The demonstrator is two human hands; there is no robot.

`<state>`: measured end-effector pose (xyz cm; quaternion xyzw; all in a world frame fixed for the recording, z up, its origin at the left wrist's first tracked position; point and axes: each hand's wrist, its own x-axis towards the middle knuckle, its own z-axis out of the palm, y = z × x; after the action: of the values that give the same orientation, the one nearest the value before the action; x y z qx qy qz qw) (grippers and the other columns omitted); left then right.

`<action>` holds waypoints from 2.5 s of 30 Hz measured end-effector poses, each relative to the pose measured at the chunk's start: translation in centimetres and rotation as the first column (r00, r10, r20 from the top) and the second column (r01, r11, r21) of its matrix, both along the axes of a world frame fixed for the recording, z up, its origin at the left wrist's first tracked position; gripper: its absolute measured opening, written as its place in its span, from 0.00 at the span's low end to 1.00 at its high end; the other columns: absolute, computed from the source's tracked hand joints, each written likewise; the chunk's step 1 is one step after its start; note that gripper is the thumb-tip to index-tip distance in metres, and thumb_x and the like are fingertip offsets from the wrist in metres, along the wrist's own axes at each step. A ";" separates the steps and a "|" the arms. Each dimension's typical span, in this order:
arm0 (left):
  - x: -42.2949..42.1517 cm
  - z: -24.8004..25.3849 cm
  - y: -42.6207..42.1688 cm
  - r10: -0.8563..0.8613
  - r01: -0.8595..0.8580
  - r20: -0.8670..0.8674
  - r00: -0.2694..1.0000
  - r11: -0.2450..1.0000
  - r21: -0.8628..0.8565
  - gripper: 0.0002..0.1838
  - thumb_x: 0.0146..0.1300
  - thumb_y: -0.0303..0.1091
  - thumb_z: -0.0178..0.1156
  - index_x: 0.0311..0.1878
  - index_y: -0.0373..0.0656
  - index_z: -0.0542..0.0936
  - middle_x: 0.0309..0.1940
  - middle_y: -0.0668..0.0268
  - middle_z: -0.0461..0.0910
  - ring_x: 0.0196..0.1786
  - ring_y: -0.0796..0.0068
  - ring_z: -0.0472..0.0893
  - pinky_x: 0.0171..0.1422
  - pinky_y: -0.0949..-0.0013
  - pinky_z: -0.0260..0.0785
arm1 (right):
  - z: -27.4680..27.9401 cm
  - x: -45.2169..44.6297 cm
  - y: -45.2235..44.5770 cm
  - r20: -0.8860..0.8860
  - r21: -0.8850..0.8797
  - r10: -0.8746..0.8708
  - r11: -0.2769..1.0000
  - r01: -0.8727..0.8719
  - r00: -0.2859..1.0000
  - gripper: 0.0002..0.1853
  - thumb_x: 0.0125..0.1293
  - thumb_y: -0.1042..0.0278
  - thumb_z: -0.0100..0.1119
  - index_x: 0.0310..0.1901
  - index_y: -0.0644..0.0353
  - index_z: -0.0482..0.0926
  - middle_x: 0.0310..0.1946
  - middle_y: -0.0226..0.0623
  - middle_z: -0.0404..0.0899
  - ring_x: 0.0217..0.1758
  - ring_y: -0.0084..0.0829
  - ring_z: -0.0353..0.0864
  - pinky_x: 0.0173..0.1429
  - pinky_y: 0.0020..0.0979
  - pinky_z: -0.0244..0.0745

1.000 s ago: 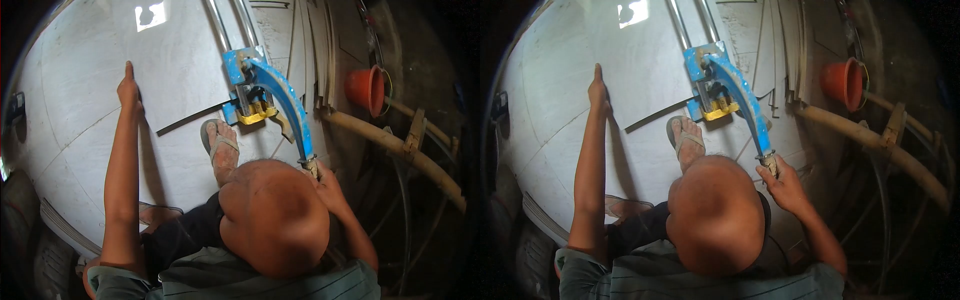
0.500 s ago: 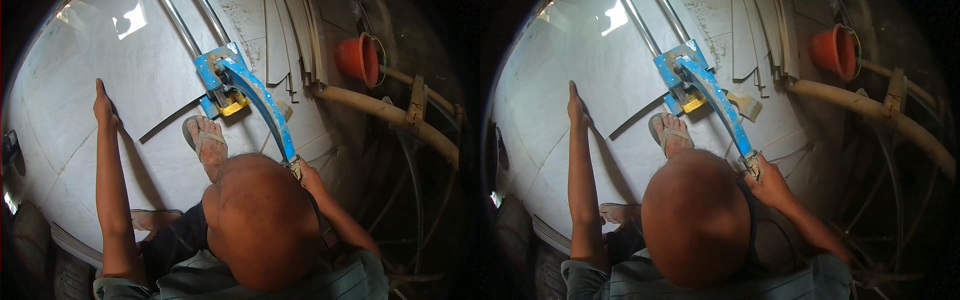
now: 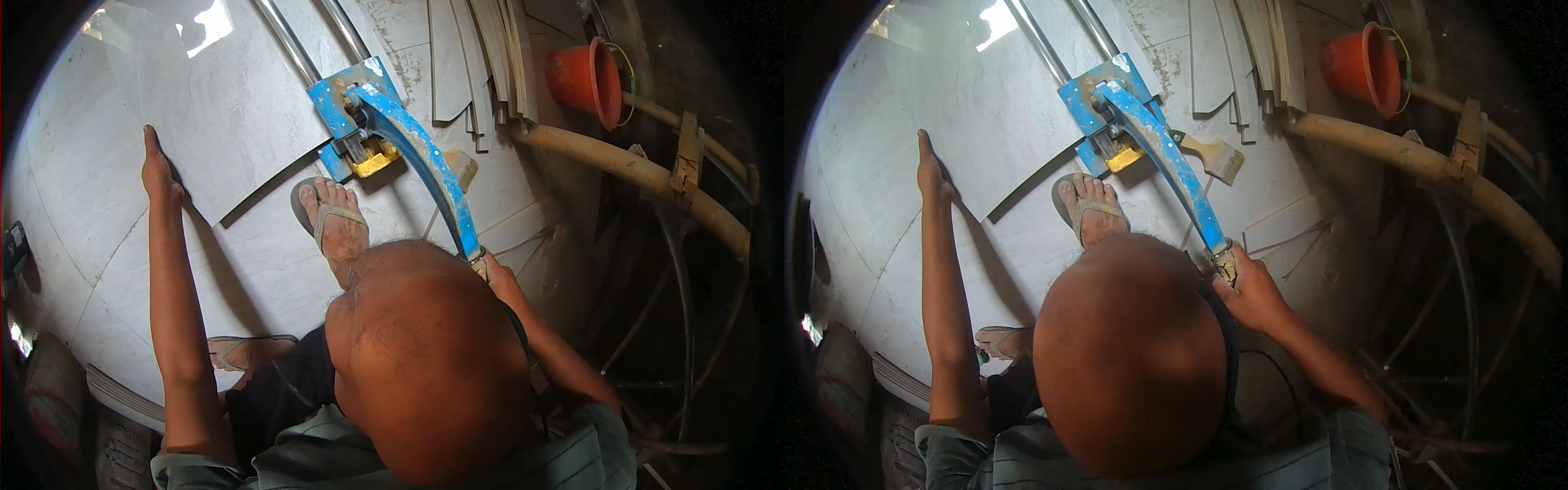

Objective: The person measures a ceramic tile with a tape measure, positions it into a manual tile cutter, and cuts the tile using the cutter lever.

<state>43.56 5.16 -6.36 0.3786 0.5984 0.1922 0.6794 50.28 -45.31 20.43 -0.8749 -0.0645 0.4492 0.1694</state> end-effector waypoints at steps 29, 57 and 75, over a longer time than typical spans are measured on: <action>0.0 0.2 -0.3 0.005 -0.005 0.031 1.000 1.000 -0.013 0.45 0.67 0.63 0.64 0.69 0.28 0.72 0.67 0.53 0.76 0.67 0.59 0.76 0.75 0.61 0.63 | -22.0 17.8 11.4 -0.135 0.450 -0.453 0.764 0.462 0.881 0.22 0.69 0.49 0.68 0.50 0.64 0.86 0.29 0.28 0.81 0.28 0.16 0.76 0.29 0.21 0.71; 0.5 1.1 -0.7 -0.068 0.072 -0.113 0.991 0.997 0.033 0.51 0.68 0.71 0.56 0.72 0.27 0.68 0.70 0.50 0.73 0.71 0.54 0.74 0.76 0.58 0.63 | -22.7 18.1 12.7 -0.423 0.420 -0.642 0.486 0.766 0.639 0.12 0.68 0.63 0.71 0.43 0.65 0.84 0.27 0.22 0.75 0.25 0.13 0.68 0.29 0.16 0.65; 0.5 0.3 0.0 -0.009 0.018 -0.217 0.976 0.999 0.039 0.52 0.66 0.70 0.60 0.69 0.21 0.69 0.67 0.45 0.74 0.66 0.52 0.77 0.73 0.55 0.67 | -22.2 18.0 12.5 -0.348 0.468 -0.550 0.599 0.649 0.759 0.14 0.69 0.63 0.70 0.43 0.69 0.85 0.27 0.25 0.79 0.24 0.13 0.70 0.26 0.18 0.66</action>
<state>44.06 5.15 -6.09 0.4151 0.6624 0.1574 0.6034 68.31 -32.84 -1.72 -0.7128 0.1191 0.3974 0.5656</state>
